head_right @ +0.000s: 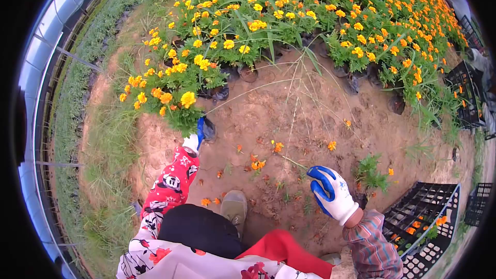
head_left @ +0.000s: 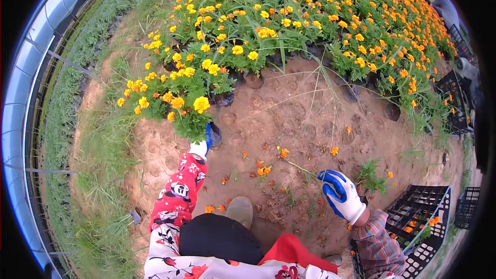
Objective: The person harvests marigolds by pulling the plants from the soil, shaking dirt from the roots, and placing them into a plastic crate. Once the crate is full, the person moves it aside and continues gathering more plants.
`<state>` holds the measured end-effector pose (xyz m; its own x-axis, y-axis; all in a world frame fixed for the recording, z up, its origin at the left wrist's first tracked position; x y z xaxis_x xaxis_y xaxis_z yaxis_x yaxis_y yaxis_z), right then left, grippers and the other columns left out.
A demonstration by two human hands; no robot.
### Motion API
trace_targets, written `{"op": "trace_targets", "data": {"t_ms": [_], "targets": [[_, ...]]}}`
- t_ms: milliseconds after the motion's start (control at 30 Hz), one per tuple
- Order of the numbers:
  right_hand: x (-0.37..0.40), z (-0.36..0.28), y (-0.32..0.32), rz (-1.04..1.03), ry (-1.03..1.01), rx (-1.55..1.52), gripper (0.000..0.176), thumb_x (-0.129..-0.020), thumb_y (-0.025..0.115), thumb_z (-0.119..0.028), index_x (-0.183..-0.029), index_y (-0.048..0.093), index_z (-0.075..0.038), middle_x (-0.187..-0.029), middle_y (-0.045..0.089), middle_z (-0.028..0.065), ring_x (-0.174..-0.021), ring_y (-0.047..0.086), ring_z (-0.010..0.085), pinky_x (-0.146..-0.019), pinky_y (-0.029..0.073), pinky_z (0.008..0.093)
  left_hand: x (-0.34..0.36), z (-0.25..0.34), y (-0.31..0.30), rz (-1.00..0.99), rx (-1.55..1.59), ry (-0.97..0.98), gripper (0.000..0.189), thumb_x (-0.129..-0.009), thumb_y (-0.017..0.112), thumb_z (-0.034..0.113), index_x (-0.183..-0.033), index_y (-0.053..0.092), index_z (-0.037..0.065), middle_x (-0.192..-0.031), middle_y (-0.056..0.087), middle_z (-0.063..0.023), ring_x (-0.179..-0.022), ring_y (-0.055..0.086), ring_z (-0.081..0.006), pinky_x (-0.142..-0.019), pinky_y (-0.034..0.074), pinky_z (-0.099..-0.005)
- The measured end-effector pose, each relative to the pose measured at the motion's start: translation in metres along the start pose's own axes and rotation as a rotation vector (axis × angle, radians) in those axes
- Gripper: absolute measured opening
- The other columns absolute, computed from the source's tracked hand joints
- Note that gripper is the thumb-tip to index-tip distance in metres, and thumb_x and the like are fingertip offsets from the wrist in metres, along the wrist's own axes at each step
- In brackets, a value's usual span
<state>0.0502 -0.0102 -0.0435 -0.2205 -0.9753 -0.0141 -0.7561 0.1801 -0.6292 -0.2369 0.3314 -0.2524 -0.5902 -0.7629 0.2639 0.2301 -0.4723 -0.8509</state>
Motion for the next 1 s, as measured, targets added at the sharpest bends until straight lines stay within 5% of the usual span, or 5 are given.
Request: {"op": "trace_targets", "data": {"t_ms": [167,267,433,567,1000], "targets": [[-0.021,-0.017,-0.041,0.227,-0.037,0.019,0.036,-0.082,0.061,-0.016,-0.116,0.054,-0.005,-0.112,0.056,0.0176,-0.105,0.053,0.0356,-0.090,0.043,0.0404,0.024,0.075,0.053,-0.183,0.030,0.304,0.042,-0.087,0.050,0.032,-0.122,0.052,0.009,-0.124,0.053,-0.0087,-0.116,0.046,-0.0267,-0.100,0.033,-0.0395],[-0.034,-0.046,-0.066,0.370,-0.226,-0.061,0.027,-0.076,0.069,-0.014,-0.100,0.060,-0.006,-0.107,0.058,0.0136,-0.097,0.056,0.0322,-0.084,0.045,0.0384,0.028,0.116,0.082,-0.286,0.054,0.492,0.037,-0.089,0.048,0.028,-0.119,0.054,0.009,-0.124,0.054,-0.0089,-0.114,0.047,-0.0270,-0.100,0.033,-0.0389],[-0.048,-0.057,-0.047,0.393,-0.387,0.036,0.019,-0.073,0.067,-0.016,-0.090,0.062,-0.010,-0.104,0.056,0.0134,-0.098,0.053,0.0350,-0.084,0.044,0.0429,0.044,0.186,0.105,-0.608,0.616,0.373,0.038,-0.085,0.051,0.029,-0.117,0.056,0.009,-0.119,0.056,-0.0120,-0.109,0.049,-0.0298,-0.096,0.036,-0.0378],[-0.057,-0.023,-0.015,0.154,-0.067,0.191,0.037,-0.073,0.068,-0.030,-0.103,0.061,-0.010,-0.119,0.052,0.0154,-0.114,0.046,0.0370,-0.095,0.038,0.0443,0.067,0.233,0.086,-0.555,0.259,0.667,0.040,-0.082,0.054,0.029,-0.117,0.056,0.009,-0.119,0.055,-0.0135,-0.109,0.049,-0.0308,-0.094,0.037,-0.0388],[-0.047,-0.002,0.021,0.046,-0.038,0.251,0.046,-0.076,0.066,-0.027,-0.116,0.055,-0.009,-0.128,0.044,0.0166,-0.123,0.037,0.0354,-0.100,0.032,0.0445,0.070,0.218,0.084,-0.291,-0.247,0.873,0.043,-0.078,0.059,0.028,-0.117,0.055,0.009,-0.123,0.052,-0.0157,-0.109,0.048,-0.0356,-0.089,0.040,-0.0420]]}}
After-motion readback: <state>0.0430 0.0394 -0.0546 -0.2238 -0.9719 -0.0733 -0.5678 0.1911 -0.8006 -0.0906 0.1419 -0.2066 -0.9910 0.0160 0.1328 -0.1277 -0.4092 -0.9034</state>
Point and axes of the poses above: each hand's wrist, its own x-axis away from the middle knuckle, its own y-axis out of the palm, z = x × y, the point moved 9 cm from there along -x, towards the middle knuckle
